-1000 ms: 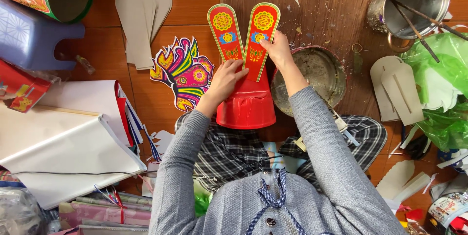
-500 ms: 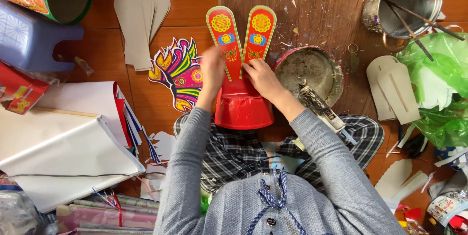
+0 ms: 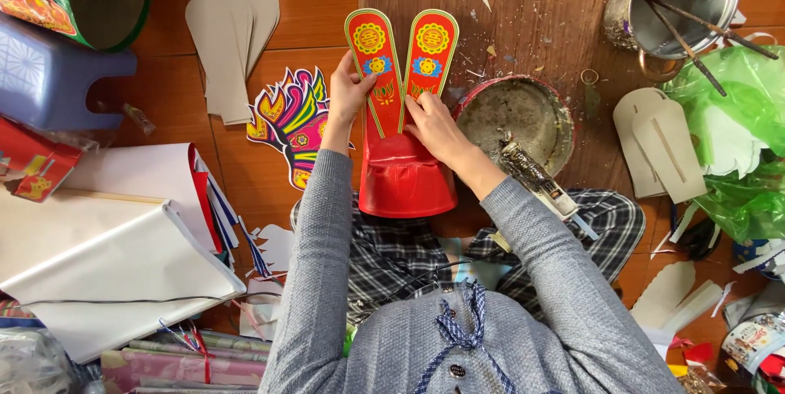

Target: Assemble traditional paper lanterns by gluing decorative paper cutouts onto a plastic base.

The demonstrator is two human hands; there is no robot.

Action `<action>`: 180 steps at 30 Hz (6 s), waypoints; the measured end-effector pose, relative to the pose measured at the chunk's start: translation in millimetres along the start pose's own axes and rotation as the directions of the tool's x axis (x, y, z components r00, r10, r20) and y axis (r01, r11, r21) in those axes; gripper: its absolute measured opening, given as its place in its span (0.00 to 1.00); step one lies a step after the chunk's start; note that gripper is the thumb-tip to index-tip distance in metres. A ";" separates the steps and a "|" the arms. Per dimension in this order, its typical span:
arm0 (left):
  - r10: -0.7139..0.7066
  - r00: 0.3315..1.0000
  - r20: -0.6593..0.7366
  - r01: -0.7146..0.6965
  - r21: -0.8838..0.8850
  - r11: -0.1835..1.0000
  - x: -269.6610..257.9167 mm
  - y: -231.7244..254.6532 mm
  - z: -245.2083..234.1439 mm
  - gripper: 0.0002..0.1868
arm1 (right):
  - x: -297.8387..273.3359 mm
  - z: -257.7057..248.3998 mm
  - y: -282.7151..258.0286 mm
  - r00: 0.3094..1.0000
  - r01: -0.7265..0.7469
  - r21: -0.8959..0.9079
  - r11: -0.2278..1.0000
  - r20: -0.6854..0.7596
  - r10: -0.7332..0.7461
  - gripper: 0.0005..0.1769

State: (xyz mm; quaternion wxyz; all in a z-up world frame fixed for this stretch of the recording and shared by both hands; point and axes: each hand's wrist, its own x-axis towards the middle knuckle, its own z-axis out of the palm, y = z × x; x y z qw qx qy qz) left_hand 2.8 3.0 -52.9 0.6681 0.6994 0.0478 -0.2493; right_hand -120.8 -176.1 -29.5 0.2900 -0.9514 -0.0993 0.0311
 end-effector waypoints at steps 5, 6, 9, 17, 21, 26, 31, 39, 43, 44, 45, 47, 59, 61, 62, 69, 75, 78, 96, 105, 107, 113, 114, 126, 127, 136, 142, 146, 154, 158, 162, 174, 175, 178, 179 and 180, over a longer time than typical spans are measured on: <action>0.002 1.000 0.012 -0.002 0.012 1.000 -6.3 8.1 1.8 0.39 | 4.5 -5.6 0.1 0.999 -0.018 0.019 1.000 0.036 0.017 0.36; 0.000 1.000 0.024 -0.001 0.011 1.000 -8.7 12.5 2.1 0.39 | 5.8 -5.8 1.0 0.999 -0.005 0.023 1.000 0.042 0.004 0.36; -0.024 0.999 0.049 0.023 0.020 1.000 -14.7 20.1 4.5 0.44 | 8.1 -7.6 0.6 0.998 -0.008 0.025 1.000 0.061 0.006 0.37; -0.051 0.993 0.108 0.035 0.142 0.989 -27.2 10.0 11.8 0.54 | 11.8 -4.7 -5.1 0.999 -0.047 0.025 0.999 0.020 0.047 0.28; -0.038 0.997 0.071 0.023 0.194 0.981 -28.8 5.1 15.4 0.57 | 11.8 -7.0 -5.6 0.997 -0.064 0.074 0.995 -0.041 0.067 0.27; -0.055 0.996 0.076 0.035 0.242 0.970 -48.8 12.8 15.8 0.58 | 5.7 -12.2 -9.2 1.000 0.021 0.111 0.994 -0.017 -0.019 0.26; -0.109 0.989 0.101 0.098 0.108 0.989 -61.7 -28.0 -2.5 0.59 | 15.1 -19.7 -14.2 0.992 -0.116 0.203 0.972 0.069 0.104 0.24; -0.199 0.973 0.115 0.215 -0.148 0.965 -100.3 -37.2 -14.2 0.52 | -4.6 -43.6 -4.3 0.989 -0.073 0.235 0.969 -0.111 0.101 0.14; -0.203 0.970 0.135 0.211 -0.046 0.976 -88.0 -55.1 -16.2 0.51 | -34.9 -31.4 0.0 0.994 0.110 0.002 0.994 0.021 -0.110 0.25; -0.209 0.969 0.133 0.218 -0.059 0.974 -88.0 -57.1 -15.8 0.50 | -40.0 -29.9 2.0 0.994 0.103 0.056 0.993 0.015 -0.104 0.24; -0.214 0.968 0.129 0.225 -0.071 0.972 -87.9 -59.1 -16.4 0.49 | -44.0 -27.7 3.9 0.995 0.099 0.111 0.989 0.010 -0.100 0.24; -0.188 0.976 0.111 0.198 -0.088 0.976 -90.8 -62.7 -19.8 0.49 | -53.1 -48.5 -12.4 0.998 0.060 0.104 0.993 -0.015 -0.058 0.20; 0.213 0.657 -0.723 0.380 0.562 0.734 -70.4 -108.0 -151.0 0.19 | -246.3 -114.4 -55.5 0.751 -0.657 0.094 0.748 0.005 0.660 0.14; 0.272 0.671 -0.690 0.426 0.658 0.621 -68.1 -91.0 -148.3 0.33 | -272.9 -111.1 -63.1 0.602 -0.798 0.121 0.590 0.111 0.791 0.26; 0.347 0.713 -0.610 0.360 0.742 0.566 -65.8 -81.4 -144.8 0.34 | -287.5 -102.4 -58.0 0.497 -0.842 0.333 0.424 0.175 0.850 0.19; 0.325 0.738 -0.591 0.385 0.765 0.516 -21.8 -127.2 -156.2 0.43 | -280.7 -78.7 -70.2 0.320 -0.440 0.867 -0.233 0.394 0.862 0.32; 0.275 0.656 -0.703 0.098 0.440 0.893 -75.3 -67.1 -151.7 0.36 | -284.5 -76.3 -45.1 0.258 -0.265 0.900 -0.345 0.411 0.874 0.32; 0.481 0.587 -0.651 0.041 0.617 0.786 -82.9 -72.3 -157.9 0.20 | -303.1 -50.9 -19.1 0.219 -0.390 0.903 -0.178 0.279 0.935 0.35; 0.944 0.274 0.182 -0.830 0.541 0.136 -283.4 104.5 102.0 0.06 | -166.1 -107.7 -165.0 0.952 0.067 0.964 0.256 -0.138 0.272 0.25; 0.672 0.721 -0.171 -0.612 0.297 0.733 -275.5 88.0 51.2 0.51 | -173.3 -154.5 -141.1 0.763 0.090 0.979 -0.183 0.050 0.645 0.13; 0.462 0.883 -0.081 -0.459 0.048 0.887 -284.2 119.8 54.2 0.45 | -177.2 -155.6 -133.1 0.790 0.102 0.977 -0.187 0.035 0.612 0.12; 0.185 0.982 0.020 -0.177 -0.202 0.963 -270.8 103.5 60.9 0.17 | -188.5 -156.4 -125.7 0.731 0.073 0.994 -0.080 0.002 0.682 0.12; 0.271 0.962 -0.018 -0.272 -0.035 0.962 -272.8 104.4 63.8 0.10 | -188.8 -164.0 -130.1 0.659 0.027 1.000 0.010 -0.025 0.751 0.13; 0.354 0.907 -0.227 -0.343 0.086 0.935 -272.5 109.5 27.9 0.06 | -299.9 6.6 7.8 0.445 -0.373 0.907 -0.197 0.362 0.819 0.29; 0.347 0.906 -0.241 -0.337 0.083 0.938 -274.6 111.9 27.8 0.06 | -282.8 -14.4 -6.2 0.448 -0.386 0.902 -0.195 0.368 0.815 0.29; 0.341 0.853 -0.396 -0.363 0.020 0.932 -292.9 118.6 -3.3 0.10 | -223.7 -70.6 -54.2 0.513 -0.128 0.917 -0.377 0.387 0.766 0.21; 0.346 0.864 -0.366 -0.366 0.016 0.931 -304.4 138.1 -6.7 0.09 | -220.7 -161.2 -160.0 0.862 0.077 0.994 -0.077 -0.027 0.507 0.23; 0.353 0.884 -0.306 -0.369 0.005 0.929 -309.9 140.4 -6.0 0.08 | -212.8 -167.7 -181.2 0.908 0.112 0.978 0.174 -0.173 0.382 0.27; 0.362 0.901 -0.237 -0.366 0.029 0.930 -321.5 145.4 -16.7 0.09 | -207.0 -163.7 -193.5 0.859 -0.061 0.809 0.585 -0.256 0.444 0.07; 0.387 0.906 -0.170 -0.372 0.114 0.921 -332.7 161.0 -8.8 0.08 | -200.6 -170.7 -190.7 0.819 -0.072 0.816 0.573 -0.280 0.502 0.06; 0.396 0.911 -0.115 -0.382 0.125 0.916 -327.4 159.4 8.1 0.09 | -191.7 -173.4 -197.5 0.861 -0.090 0.869 0.487 -0.178 0.476 0.06; 0.390 0.913 -0.117 -0.389 0.031 0.921 -302.3 139.5 22.5 0.09 | -218.6 -128.6 -191.7 0.867 -0.151 0.773 0.616 -0.196 0.459 0.13; 0.390 0.914 -0.112 -0.389 0.033 0.921 -305.5 141.8 24.6 0.09 | -214.1 -133.1 -193.3 0.864 -0.151 0.775 0.613 -0.198 0.463 0.13; 0.389 0.915 -0.108 -0.388 0.025 0.921 -312.3 146.4 25.7 0.09 | -200.9 -145.9 -193.5 0.853 -0.117 0.809 0.576 -0.216 0.476 0.12; 0.386 0.913 -0.132 -0.388 0.014 0.922 -313.1 145.7 23.6 0.09 | -197.4 -149.8 -189.9 0.826 -0.129 0.866 0.484 -0.175 0.535 0.10; 0.384 0.910 -0.156 -0.388 0.002 0.922 -313.8 145.0 21.3 0.10 | -193.9 -153.6 -186.4 0.798 -0.137 0.913 0.385 -0.129 0.588 0.08</action>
